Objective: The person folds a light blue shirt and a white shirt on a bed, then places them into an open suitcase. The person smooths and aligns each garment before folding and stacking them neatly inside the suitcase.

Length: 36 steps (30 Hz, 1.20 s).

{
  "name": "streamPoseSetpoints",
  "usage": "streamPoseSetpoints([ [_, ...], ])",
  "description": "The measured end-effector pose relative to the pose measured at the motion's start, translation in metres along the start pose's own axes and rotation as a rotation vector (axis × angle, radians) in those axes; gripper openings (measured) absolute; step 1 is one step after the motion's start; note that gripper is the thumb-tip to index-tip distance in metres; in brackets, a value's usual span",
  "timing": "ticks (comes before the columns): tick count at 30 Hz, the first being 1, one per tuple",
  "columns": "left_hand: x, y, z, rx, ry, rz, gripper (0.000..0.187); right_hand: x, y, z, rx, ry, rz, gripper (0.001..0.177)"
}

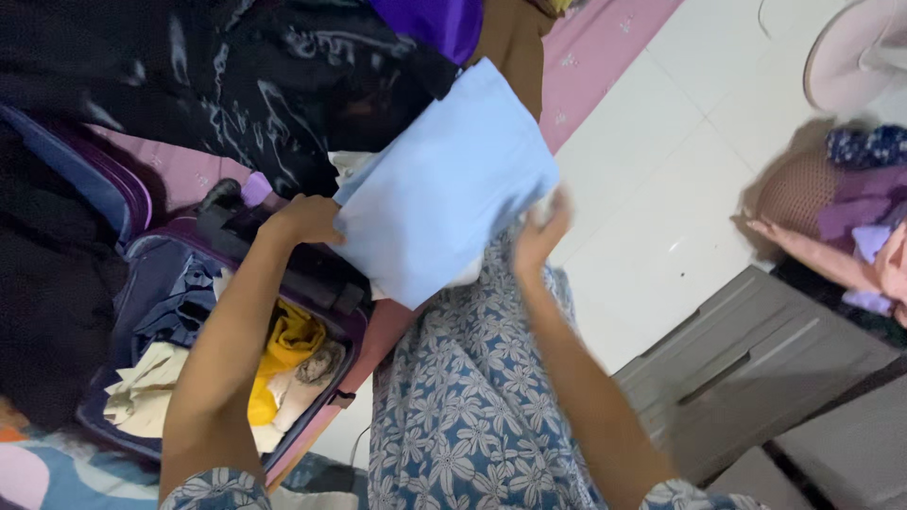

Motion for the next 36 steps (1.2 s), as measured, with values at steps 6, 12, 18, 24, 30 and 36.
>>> streamPoseSetpoints([
  [6,-0.014,0.03,-0.004,-0.416,-0.454,-0.167,0.044,-0.228,-0.053,-0.041,0.301,0.346,-0.896,0.019],
  [12,-0.013,0.044,-0.013,-0.504,-0.547,-0.106,0.041,-0.273,-0.049,-0.086,0.723,0.434,-1.021,0.015],
  [18,-0.09,-0.036,0.051,-0.548,-0.985,-0.549,0.024,-0.243,0.011,-0.042,0.746,0.313,-0.386,0.028],
  [24,-0.126,-0.098,0.078,-0.557,-0.995,-0.585,0.028,-0.233,0.021,-0.044,1.01,0.319,-0.656,0.045],
  [30,-0.122,-0.102,0.056,0.051,-1.112,-0.646,0.029,-0.242,-0.03,-0.058,0.82,0.598,-0.713,0.046],
  [36,-0.077,-0.026,0.032,0.03,-0.92,-0.179,0.039,-0.262,-0.074,-0.062,0.755,0.518,-0.974,0.039],
])
Point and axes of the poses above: each hand's wrist, its own x-axis towards the middle knuckle, its own z-axis out of the back of the hand, y = z × x, the point moved 6 cm from there along x, towards the middle knuckle
